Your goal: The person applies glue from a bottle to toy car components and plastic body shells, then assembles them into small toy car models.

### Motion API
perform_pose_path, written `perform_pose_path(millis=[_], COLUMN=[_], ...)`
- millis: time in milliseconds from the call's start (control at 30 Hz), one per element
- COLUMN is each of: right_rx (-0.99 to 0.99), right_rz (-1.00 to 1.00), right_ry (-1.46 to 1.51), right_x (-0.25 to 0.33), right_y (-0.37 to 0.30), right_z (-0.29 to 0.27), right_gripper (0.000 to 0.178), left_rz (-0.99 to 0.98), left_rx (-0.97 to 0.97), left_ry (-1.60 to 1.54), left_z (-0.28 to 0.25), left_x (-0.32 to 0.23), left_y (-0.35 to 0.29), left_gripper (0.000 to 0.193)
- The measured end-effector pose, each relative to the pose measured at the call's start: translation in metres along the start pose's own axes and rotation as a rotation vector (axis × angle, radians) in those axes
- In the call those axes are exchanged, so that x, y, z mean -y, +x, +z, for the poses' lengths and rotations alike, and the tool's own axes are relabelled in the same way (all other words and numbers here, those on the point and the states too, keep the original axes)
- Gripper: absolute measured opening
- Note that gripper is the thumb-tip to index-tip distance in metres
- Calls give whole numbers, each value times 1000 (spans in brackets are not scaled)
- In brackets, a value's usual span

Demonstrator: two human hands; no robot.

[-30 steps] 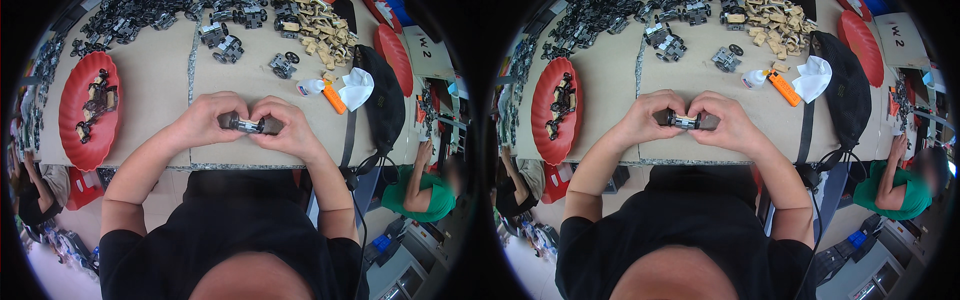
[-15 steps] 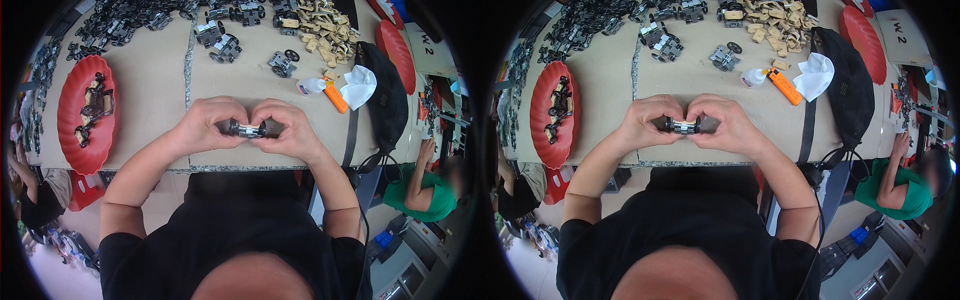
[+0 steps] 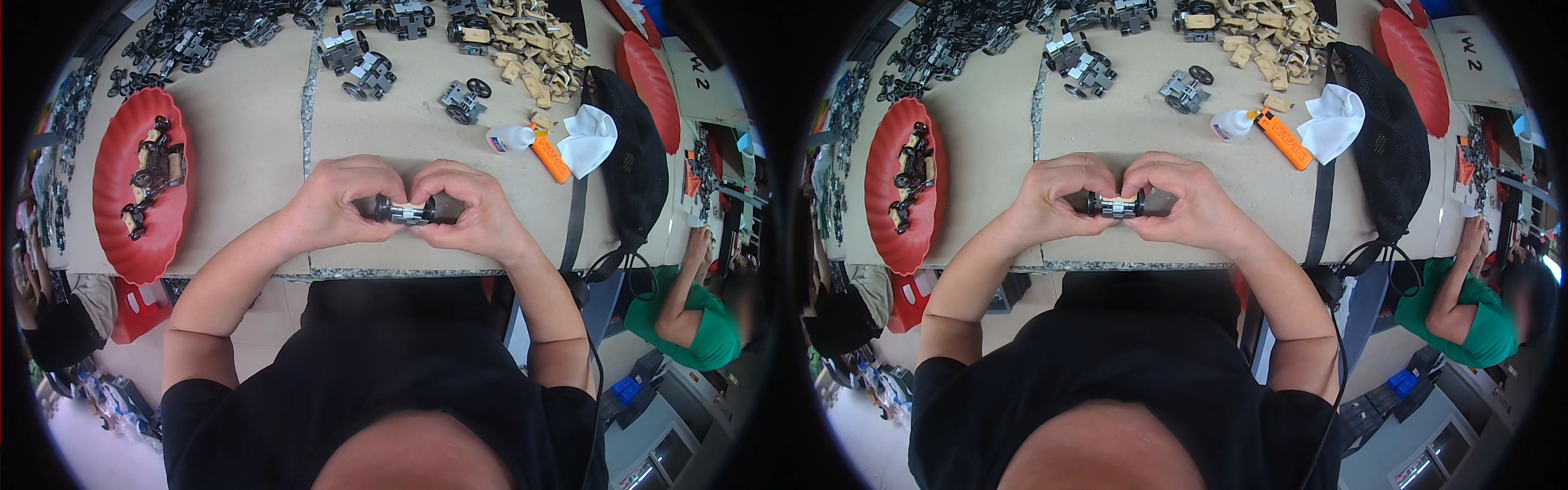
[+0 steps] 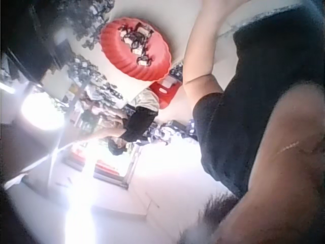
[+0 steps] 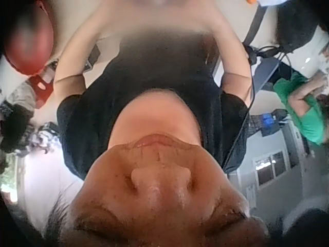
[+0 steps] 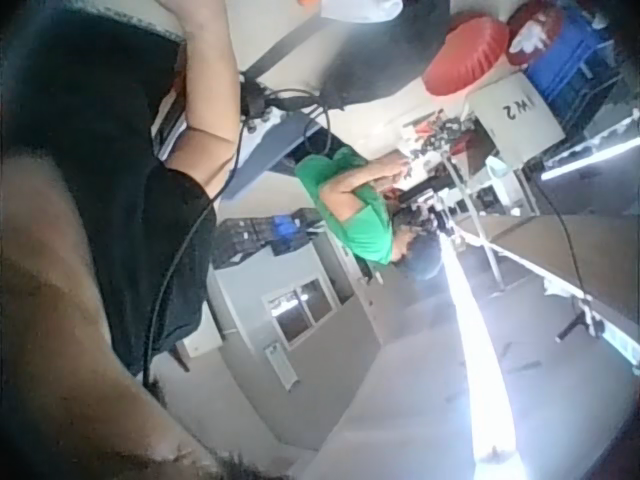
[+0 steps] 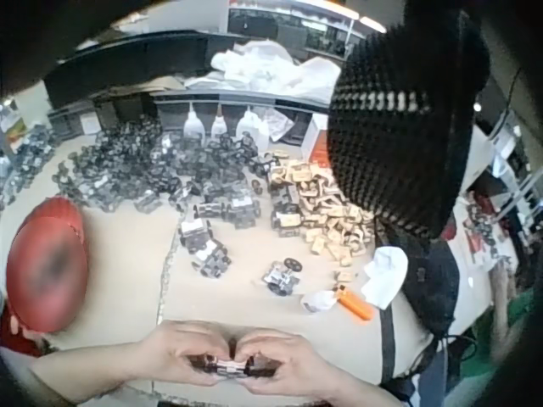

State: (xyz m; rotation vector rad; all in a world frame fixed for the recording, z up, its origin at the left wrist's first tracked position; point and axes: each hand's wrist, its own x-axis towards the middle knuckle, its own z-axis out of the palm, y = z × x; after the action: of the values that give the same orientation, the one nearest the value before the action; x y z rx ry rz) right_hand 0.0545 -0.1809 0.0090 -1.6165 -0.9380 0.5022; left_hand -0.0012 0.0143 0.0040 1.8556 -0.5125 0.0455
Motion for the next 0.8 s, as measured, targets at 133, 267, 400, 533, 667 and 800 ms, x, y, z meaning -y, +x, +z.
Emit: perform_pose_path(millis=[133,267,400,533,667,800], right_rx=[-24,-136,-93,-63,-319,-255], right_rz=[-1,-48,-150,-349,45,389], right_ry=[-34,19,-90,-197,249,390], right_x=[3,-2,-8,-15,-3,4], right_y=[-1,-7,-6,-2,0,1], right_z=[-2,-4,1,0,6,3], right_gripper=[25,27,28,34,37,36], left_rz=[87,-66,-631,-690,-669,-682], left_rx=[-55,-105,38,163,39,-62], left_ry=[56,-163,-500,-596,-745,-790], left_z=[-1,-13,-16,-14,-9,-2], left_x=[2,0,-20,-16,-8,-8], left_y=[5,0,12,14,12,15], left_gripper=[25,32,25,24,24,20])
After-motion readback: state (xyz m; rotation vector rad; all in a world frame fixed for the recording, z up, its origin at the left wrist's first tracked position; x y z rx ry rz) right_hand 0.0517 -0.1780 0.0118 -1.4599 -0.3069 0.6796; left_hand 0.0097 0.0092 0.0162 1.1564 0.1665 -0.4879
